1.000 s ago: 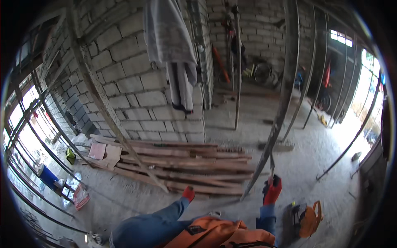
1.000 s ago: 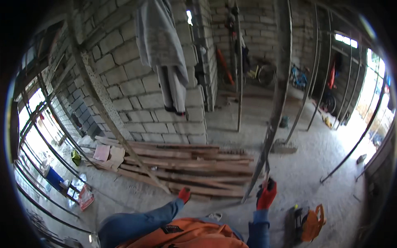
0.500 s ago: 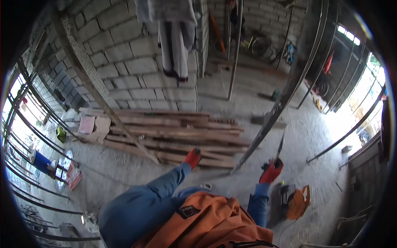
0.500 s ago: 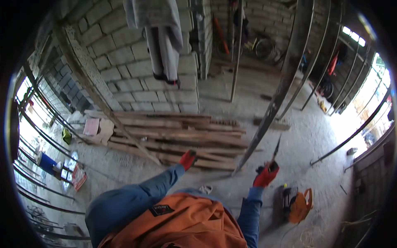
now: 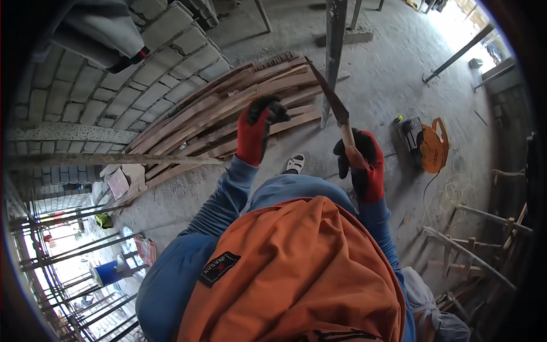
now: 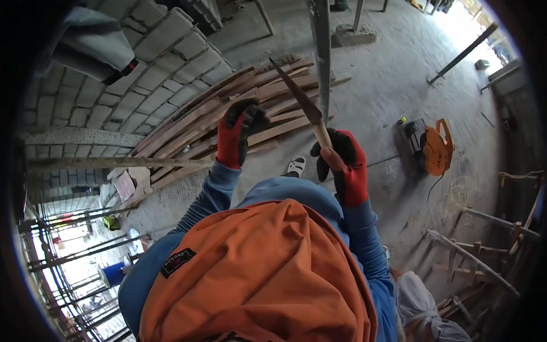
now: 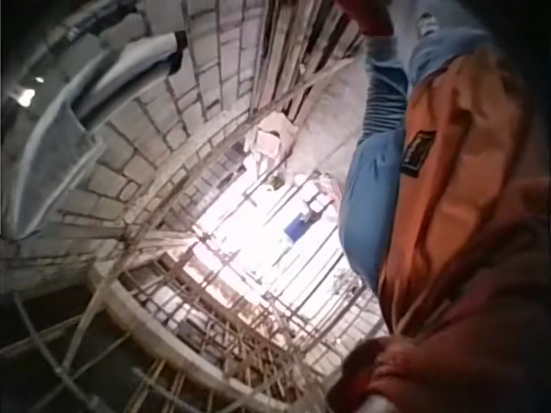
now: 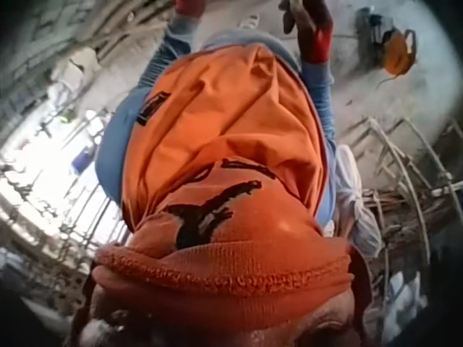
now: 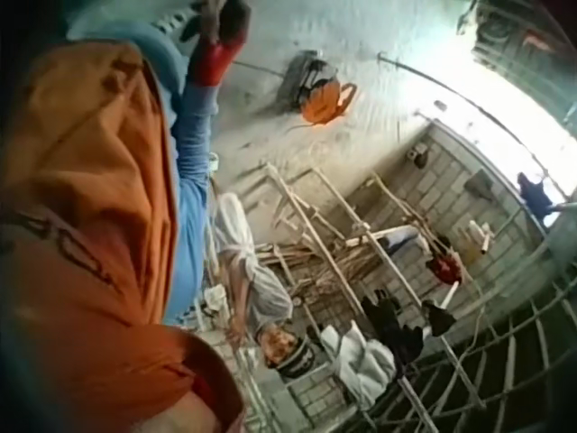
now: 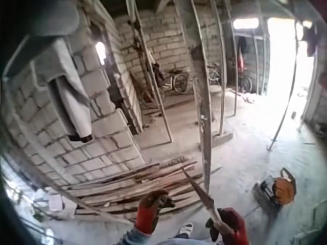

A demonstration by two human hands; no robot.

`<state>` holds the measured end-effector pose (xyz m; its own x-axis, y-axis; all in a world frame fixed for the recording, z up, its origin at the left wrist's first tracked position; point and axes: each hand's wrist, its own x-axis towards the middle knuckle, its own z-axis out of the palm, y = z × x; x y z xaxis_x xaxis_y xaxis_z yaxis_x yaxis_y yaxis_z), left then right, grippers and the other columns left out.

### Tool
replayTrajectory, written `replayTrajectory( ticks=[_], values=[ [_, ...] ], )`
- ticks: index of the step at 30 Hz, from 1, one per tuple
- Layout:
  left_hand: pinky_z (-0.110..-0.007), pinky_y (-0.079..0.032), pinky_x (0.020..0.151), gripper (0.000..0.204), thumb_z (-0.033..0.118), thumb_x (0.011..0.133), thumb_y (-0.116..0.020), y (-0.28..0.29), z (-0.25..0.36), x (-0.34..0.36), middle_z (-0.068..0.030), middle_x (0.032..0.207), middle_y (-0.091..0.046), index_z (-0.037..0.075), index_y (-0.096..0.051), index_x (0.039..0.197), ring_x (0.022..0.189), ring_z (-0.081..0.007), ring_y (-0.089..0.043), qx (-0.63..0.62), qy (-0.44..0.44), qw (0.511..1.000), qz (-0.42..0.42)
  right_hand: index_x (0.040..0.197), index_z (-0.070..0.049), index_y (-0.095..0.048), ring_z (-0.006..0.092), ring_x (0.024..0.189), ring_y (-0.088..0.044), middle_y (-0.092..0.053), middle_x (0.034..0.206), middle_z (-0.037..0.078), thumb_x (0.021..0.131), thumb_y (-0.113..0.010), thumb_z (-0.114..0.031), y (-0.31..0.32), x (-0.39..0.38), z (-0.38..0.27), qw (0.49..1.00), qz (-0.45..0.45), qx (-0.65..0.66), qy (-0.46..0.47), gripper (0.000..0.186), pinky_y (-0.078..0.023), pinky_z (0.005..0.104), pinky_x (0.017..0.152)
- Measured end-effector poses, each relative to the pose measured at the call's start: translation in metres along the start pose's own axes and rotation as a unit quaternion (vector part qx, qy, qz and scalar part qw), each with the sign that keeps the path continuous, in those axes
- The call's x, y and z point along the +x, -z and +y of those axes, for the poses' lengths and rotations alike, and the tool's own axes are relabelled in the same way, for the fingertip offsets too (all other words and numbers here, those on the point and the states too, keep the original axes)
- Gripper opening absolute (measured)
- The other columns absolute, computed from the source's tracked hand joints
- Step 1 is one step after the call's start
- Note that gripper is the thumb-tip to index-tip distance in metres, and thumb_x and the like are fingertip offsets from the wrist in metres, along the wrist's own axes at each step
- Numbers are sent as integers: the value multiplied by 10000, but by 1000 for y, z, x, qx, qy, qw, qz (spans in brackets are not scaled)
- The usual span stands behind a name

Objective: Use a chop saw to cut a metal rod or component in a construction environment.

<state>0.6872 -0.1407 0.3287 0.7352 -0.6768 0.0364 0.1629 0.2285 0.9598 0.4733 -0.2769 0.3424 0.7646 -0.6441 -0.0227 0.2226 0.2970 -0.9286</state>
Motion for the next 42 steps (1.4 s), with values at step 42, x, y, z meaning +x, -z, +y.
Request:
replayTrajectory(
  ticks=[42],
  values=[
    [-304, -492, 949, 267, -59, 911, -553, -22, 13, 3, -104, 1130, -642, -25, -566, 1175, 1044, -164, -614, 152, -158, 976, 6, 1019, -38, -602, 365, 912, -631, -639, 1000, 163, 754, -688, -33, 63, 115, 53, 831, 263, -436, 223, 278, -514, 398, 787]
  ],
)
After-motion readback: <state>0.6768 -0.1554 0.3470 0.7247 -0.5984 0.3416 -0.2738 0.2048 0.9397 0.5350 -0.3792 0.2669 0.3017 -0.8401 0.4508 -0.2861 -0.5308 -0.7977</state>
